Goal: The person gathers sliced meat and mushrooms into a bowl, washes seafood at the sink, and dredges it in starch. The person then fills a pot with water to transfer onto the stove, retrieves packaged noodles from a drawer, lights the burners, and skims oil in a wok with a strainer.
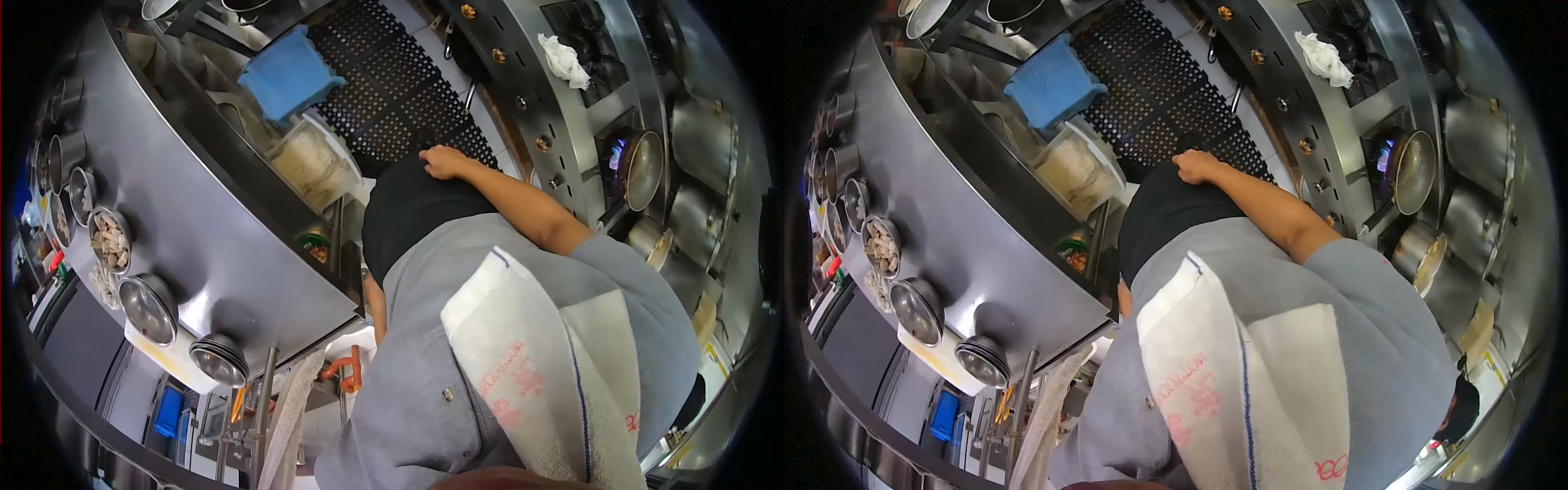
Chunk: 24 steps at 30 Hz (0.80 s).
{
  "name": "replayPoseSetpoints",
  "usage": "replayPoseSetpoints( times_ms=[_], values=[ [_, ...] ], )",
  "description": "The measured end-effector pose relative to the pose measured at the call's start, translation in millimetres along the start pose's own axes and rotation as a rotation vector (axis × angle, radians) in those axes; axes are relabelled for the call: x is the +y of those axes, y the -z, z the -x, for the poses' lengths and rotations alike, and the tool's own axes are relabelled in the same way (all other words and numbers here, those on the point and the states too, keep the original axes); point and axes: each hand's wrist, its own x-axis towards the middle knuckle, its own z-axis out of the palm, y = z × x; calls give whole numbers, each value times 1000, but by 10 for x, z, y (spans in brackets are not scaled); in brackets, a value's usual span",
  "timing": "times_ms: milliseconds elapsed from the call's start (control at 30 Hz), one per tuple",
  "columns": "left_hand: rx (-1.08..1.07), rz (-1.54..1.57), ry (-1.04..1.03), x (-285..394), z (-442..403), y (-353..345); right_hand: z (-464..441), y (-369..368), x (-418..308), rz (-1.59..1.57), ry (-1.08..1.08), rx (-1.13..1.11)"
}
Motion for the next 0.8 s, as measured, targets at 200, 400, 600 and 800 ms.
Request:
replayPoseSetpoints(
  times_ms=[200,400,600,800],
  values=[
    [-180,-191,114,424,-1287,42,-420,-82,36,-162,77,83],
    [164,-72,227,-247,-3311,-370,-1501,-426,-213,-324,51,-10],
    [560,-362,520,-676,-4047,-547,-2706,-1207,-711,-570,-57,-8],
    [285,-51,505,-971,-4029,-423,-2895,-1288,-1388,-592,90,-340]
  ],
)
